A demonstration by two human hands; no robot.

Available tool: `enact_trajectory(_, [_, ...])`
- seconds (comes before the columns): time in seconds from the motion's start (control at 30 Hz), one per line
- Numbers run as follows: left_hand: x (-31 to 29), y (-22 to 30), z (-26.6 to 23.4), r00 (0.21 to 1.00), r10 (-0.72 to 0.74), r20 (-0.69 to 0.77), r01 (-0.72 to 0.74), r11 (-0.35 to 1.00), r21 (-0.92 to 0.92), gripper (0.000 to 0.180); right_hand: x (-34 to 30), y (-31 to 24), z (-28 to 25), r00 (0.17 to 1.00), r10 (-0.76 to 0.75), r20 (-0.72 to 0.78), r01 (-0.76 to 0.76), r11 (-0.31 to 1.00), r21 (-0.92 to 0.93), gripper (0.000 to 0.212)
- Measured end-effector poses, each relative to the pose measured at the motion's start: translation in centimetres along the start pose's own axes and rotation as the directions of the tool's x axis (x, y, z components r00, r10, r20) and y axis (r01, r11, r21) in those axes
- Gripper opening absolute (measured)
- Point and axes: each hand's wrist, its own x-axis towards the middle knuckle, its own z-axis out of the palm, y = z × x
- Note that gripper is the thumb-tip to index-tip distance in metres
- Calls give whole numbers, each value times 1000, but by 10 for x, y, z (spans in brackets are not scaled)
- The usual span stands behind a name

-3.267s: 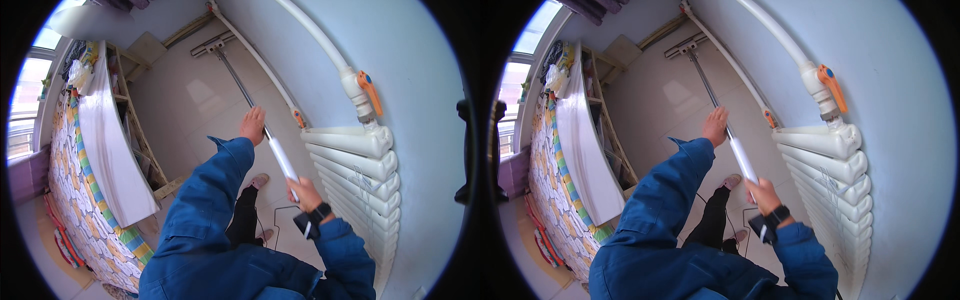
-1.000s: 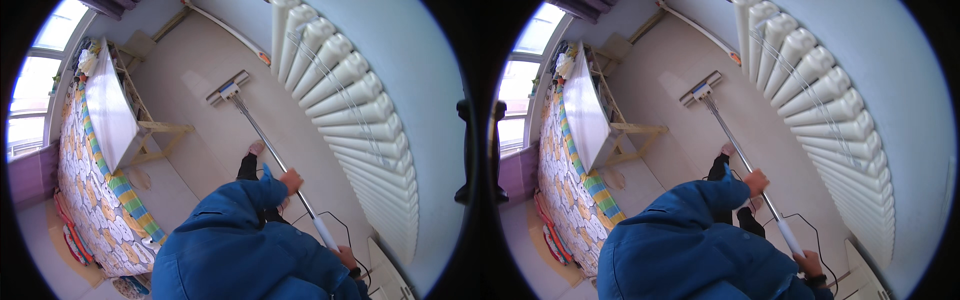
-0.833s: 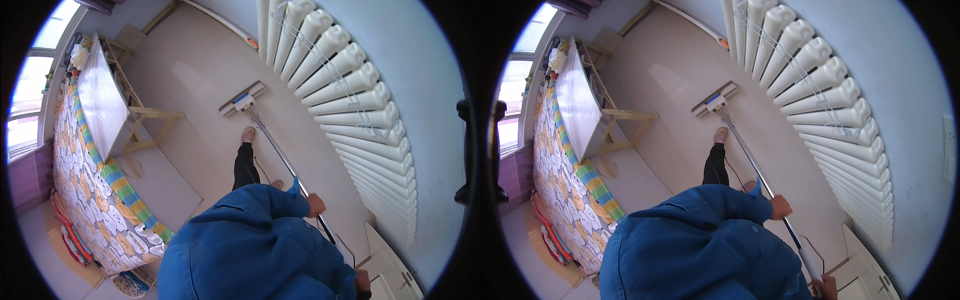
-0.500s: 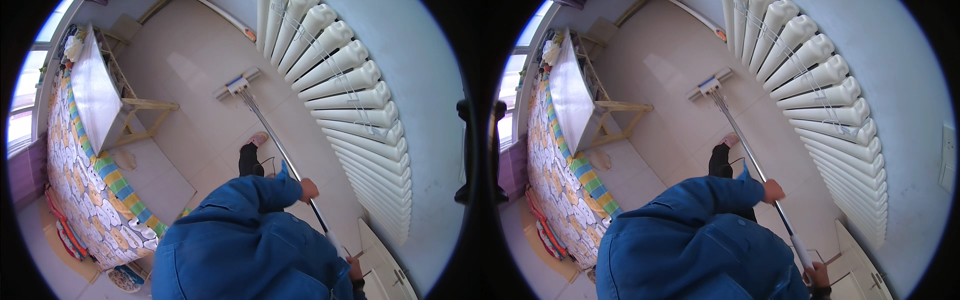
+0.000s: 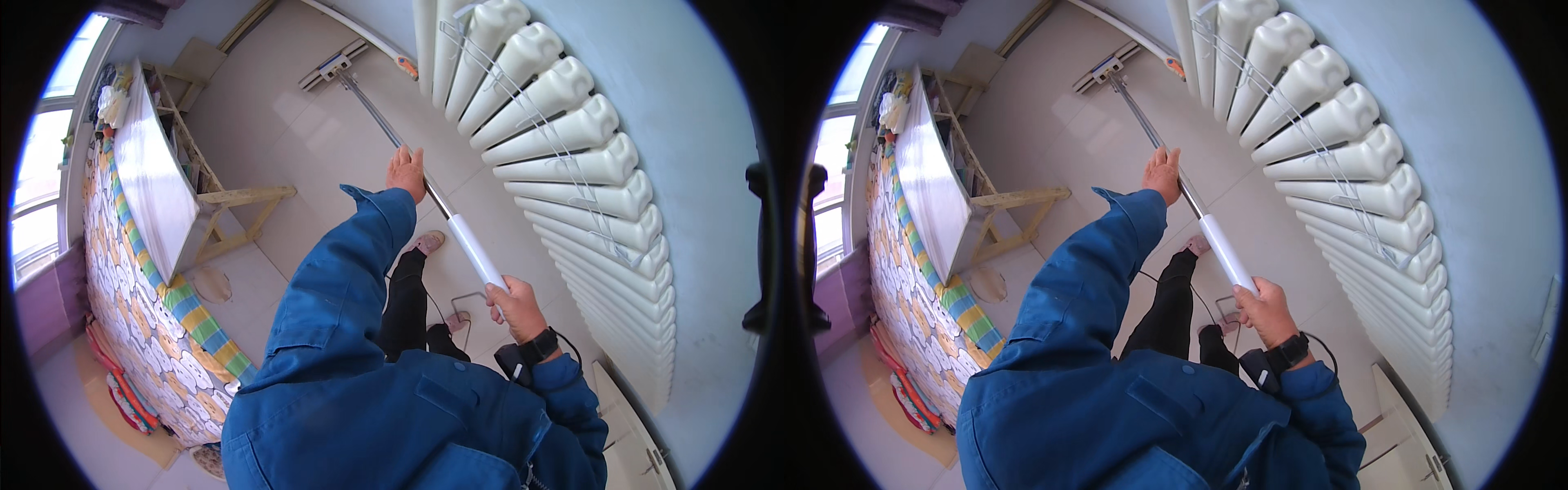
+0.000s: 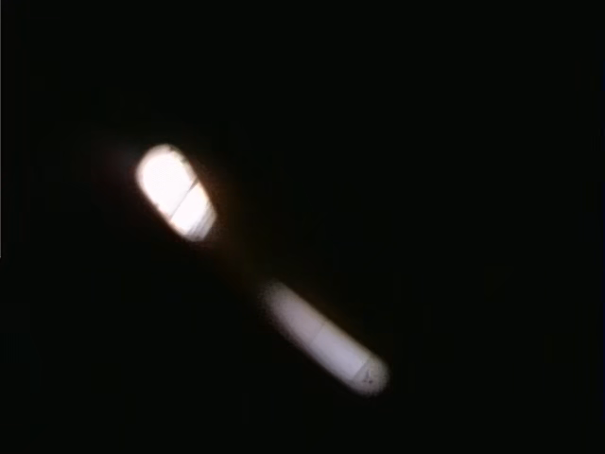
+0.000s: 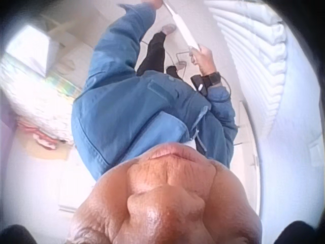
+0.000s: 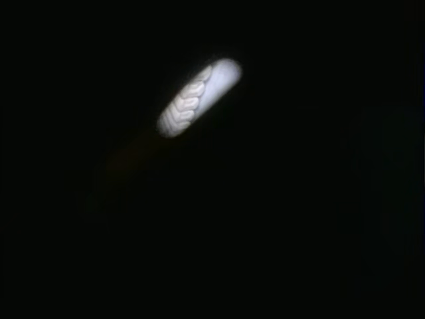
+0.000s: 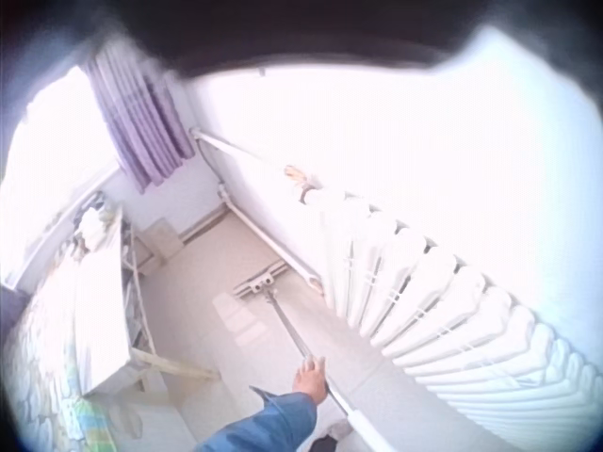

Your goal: The person uses a corded electric floor mop to clean a tiled floor in a bedroom. They move the mop back and forth across the floor, navigating around furniture and a radiator, and continue into the adjacent hallway.

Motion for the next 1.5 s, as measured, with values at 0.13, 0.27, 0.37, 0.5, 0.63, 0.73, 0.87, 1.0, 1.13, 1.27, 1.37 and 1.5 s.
enact_trajectory(0.13, [-22,36,21,973,91,210,-88,996,-25,52,-47,22,-41,998,27,-48,-29,999,-36,22])
enact_trajectory(0.27, [-107,123,54,931,256,261,-241,966,-88,57,-130,97,-104,982,129,-135,-131,991,-4,22])
enact_trajectory(0.37, [-195,201,79,884,414,215,-402,910,-100,47,-207,172,-156,970,167,-179,-171,985,-5,21])
enact_trajectory(0.5, [-325,302,111,722,633,282,-589,775,-230,24,-328,269,-208,910,271,-315,-321,939,-121,18])
enact_trajectory(0.63, [-452,401,118,477,836,272,-605,537,-588,13,-475,317,-244,820,387,-422,-521,810,-269,22])
enact_trajectory(0.73, [-495,455,103,170,940,295,-665,330,-670,26,-555,327,-259,744,469,-476,-639,709,-300,24])
enact_trajectory(0.87, [-473,473,103,34,914,403,-509,363,-781,31,-568,333,-273,726,426,-540,-607,765,-212,22])
enact_trajectory(1.0, [-433,442,109,127,888,441,-555,432,-711,27,-513,320,-270,778,435,-455,-542,829,-135,21])
enact_trajectory(1.13, [-375,390,118,257,849,462,-600,515,-613,16,-438,281,-245,872,307,-381,-417,874,-249,23])
enact_trajectory(1.27, [-296,313,126,450,746,491,-644,652,-400,7,-336,242,-210,938,261,-228,-307,931,-196,16])
enact_trajectory(1.37, [-222,233,117,567,645,513,-664,726,-179,3,-246,208,-171,977,200,-76,-206,976,-73,16])
enact_trajectory(1.5, [-127,124,75,830,397,392,-462,883,83,7,-111,136,-101,995,83,46,-80,994,-67,18])
